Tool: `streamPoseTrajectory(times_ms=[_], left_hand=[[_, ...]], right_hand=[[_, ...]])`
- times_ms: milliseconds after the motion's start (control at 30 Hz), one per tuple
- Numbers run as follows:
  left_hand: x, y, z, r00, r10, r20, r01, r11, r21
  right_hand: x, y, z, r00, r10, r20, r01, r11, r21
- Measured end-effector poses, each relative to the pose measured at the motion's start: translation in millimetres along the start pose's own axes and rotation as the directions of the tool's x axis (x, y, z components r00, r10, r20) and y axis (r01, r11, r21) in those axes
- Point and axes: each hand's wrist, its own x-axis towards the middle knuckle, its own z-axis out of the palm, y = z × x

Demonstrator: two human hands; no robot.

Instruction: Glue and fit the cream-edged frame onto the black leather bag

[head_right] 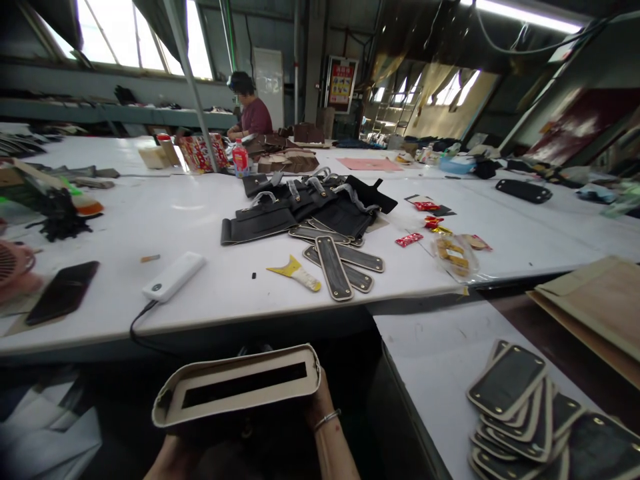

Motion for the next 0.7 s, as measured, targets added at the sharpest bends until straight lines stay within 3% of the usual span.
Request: streamPoseTrajectory(times_ms=[200, 433, 700], left_hand=[[5.4, 0.1, 2.1, 1.0, -0.016, -0.01, 0.016, 0.999, -0.035], [-13.2, -0.1, 8.6, 1.0, -0.028, 0.007, 0.028, 1.0, -0.011], [-9.9, -4.1, 12.1, 1.0, 0.024, -0.014, -0.025, 0.998, -0.061]], right_hand=[[1.0, -4.1, 2.2, 1.0, 0.01, 0.005, -0.01, 1.0, -0.026], [-1.5, -10.9, 8.9, 0.998, 0.016, 0.058, -0.014, 0.999, -0.043], [-6.1, -17.8, 18.5, 0.998, 0.05, 0.049, -0.046, 0.995, -0.083]])
